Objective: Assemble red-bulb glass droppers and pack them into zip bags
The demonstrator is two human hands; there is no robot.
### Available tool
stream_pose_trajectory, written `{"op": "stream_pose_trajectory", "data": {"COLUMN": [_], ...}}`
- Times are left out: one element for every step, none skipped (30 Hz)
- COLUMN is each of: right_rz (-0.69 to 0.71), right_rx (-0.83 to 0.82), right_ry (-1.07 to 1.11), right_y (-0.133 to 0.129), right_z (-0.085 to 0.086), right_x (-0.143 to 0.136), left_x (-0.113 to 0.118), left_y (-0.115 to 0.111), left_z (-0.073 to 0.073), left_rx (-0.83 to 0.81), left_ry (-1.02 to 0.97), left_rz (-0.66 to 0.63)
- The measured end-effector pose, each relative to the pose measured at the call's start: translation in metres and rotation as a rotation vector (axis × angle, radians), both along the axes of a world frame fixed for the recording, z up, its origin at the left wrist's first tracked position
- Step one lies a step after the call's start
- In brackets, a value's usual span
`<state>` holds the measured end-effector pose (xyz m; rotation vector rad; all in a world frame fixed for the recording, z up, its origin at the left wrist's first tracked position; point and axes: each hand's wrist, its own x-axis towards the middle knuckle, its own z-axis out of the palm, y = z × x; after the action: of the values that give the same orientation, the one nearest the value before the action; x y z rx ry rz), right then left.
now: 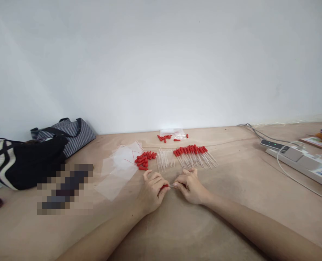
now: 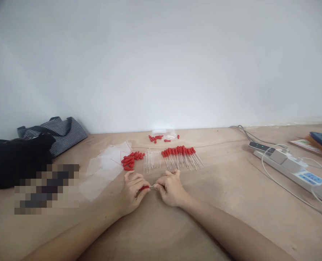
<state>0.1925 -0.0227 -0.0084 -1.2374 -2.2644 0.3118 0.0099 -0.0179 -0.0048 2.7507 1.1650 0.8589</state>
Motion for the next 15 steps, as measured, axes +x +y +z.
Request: {"op": "stream_pose_trajectory", "data": {"right_rz": [-0.002,-0.003,-0.004,-0.003,-0.002,0.0,0.002,0.005,0.005,0.001,-0.006,-0.011,-0.012,-0.007,0.002], "right_rx": [-0.01,-0.017,-0.023,-0.029,-0.036,-0.045,-0.055,-0.066,-0.076,-0.083,-0.089,-0.095,-0.1,-0.104,-0.103], "right_ry": [0.002,0.002,0.0,-0.003,-0.006,-0.006,0.0,0.009,0.019,0.028,0.032,0.035,0.041,0.05,0.062], "right_y": [-0.0001,-0.0002,-0.0003,-0.0004,-0.0003,-0.0001,0.0002,0.0007,0.0014,0.0021,0.0028,0.0035,0.004,0.0043,0.0044], "right_z": [0.0003,0.0004,0.0003,0.0002,0.0,-0.0002,-0.0004,-0.0005,-0.0005,-0.0002,0.0002,0.0007,0.0014,0.002,0.0026], "right_x": [-0.0007,-0.0013,-0.0018,-0.0022,-0.0024,-0.0025,-0.0024,-0.002,-0.0015,-0.0007,0.0003,0.0017,0.0033,0.005,0.0068], "left_x": [-0.0001,-0.0001,-0.0001,0.0001,0.0002,0.0003,0.0003,-0.0001,-0.0007,-0.0017,-0.003,-0.0045,-0.006,-0.0074,-0.0085], "left_y": [-0.0002,-0.0002,-0.0001,0.0002,0.0009,0.0017,0.0028,0.004,0.0053,0.0066,0.0076,0.0084,0.0089,0.0091,0.0089], "left_z": [0.0,-0.0001,-0.0003,-0.0006,-0.0007,-0.0007,-0.0004,0.0002,0.0012,0.0024,0.0038,0.0053,0.0067,0.008,0.0089], "left_rx": [-0.003,-0.005,-0.007,-0.01,-0.014,-0.021,-0.028,-0.036,-0.043,-0.047,-0.05,-0.05,-0.051,-0.05,-0.046], "left_ry": [0.003,0.005,0.006,0.005,0.002,-0.002,-0.009,-0.015,-0.021,-0.024,-0.023,-0.019,-0.013,-0.007,-0.008], "left_rz": [0.001,0.001,0.001,0.001,0.003,0.004,0.009,0.014,0.022,0.03,0.037,0.043,0.045,0.045,0.045]}}
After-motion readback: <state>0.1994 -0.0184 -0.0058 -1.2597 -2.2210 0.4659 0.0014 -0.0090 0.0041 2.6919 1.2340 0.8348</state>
